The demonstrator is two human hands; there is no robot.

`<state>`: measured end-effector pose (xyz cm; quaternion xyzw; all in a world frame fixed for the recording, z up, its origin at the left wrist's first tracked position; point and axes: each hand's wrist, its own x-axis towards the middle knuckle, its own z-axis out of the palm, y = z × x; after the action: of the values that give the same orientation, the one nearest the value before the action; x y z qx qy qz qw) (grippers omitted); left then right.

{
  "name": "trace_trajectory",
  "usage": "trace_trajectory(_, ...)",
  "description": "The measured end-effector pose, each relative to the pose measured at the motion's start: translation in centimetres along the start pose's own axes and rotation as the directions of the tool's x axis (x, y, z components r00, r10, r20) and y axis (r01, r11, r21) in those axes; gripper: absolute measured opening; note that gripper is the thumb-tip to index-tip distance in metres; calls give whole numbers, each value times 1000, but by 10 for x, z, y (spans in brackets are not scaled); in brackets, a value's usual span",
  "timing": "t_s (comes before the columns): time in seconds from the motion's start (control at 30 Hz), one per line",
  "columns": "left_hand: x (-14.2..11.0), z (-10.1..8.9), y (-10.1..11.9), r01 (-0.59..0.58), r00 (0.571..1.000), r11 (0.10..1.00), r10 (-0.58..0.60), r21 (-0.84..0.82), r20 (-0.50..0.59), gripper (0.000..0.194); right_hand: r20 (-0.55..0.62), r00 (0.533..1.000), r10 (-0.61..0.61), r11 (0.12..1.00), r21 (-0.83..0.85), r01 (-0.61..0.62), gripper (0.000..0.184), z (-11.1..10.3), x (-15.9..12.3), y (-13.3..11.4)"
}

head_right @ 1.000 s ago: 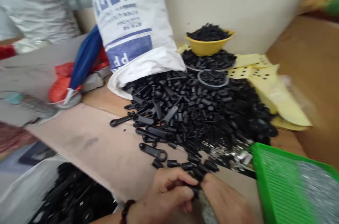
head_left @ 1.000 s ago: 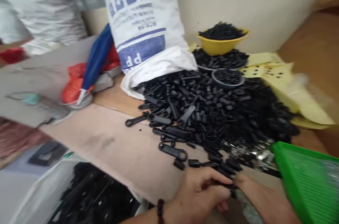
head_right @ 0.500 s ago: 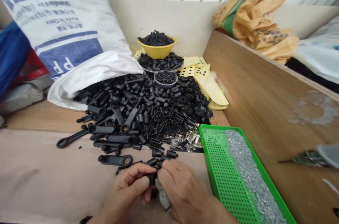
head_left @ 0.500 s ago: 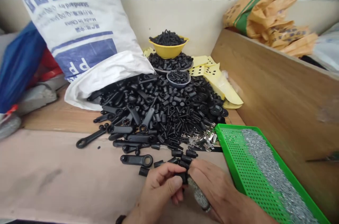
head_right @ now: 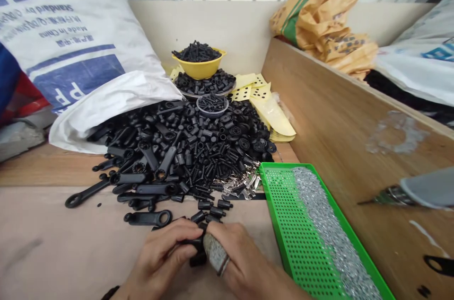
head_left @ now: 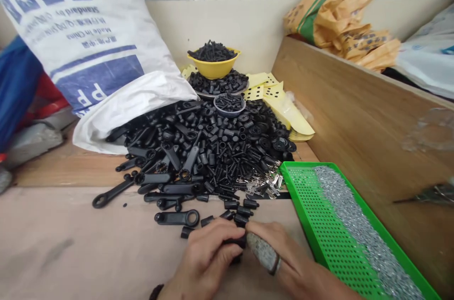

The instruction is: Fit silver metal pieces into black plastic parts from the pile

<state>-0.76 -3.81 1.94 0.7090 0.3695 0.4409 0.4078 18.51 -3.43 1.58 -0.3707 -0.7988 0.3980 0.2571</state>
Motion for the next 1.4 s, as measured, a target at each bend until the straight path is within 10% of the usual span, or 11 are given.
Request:
trace_trajectory(0.2, -2, 5, -2, 480, 869, 798, -491, -364, 69, 18, 121, 976, -181, 926, -312, 210, 17, -4, 11, -2)
trace_trajectory(0.4, -7, 17, -7, 533, 773, 501, -616, -682, 151, 33, 131, 945, -300, 845, -424, 326, 22, -5, 4, 5)
trace_trajectory(0.8, -7, 10, -1, 304, 942, 914, -331, -268, -61, 14, -29, 998, -60, 997, -44, 59, 18, 8, 7, -4)
trace_trajectory(1.13, -6, 19, -8, 552, 789, 643, -610, -531, 81, 39, 89, 973, -214, 856, -462, 231, 16, 5, 7, 5)
trace_trajectory(1.4, -5, 10, -5, 500, 824, 777, -563, -383, -66, 20, 42, 999, -26, 964, -264, 36, 20, 2, 10, -4)
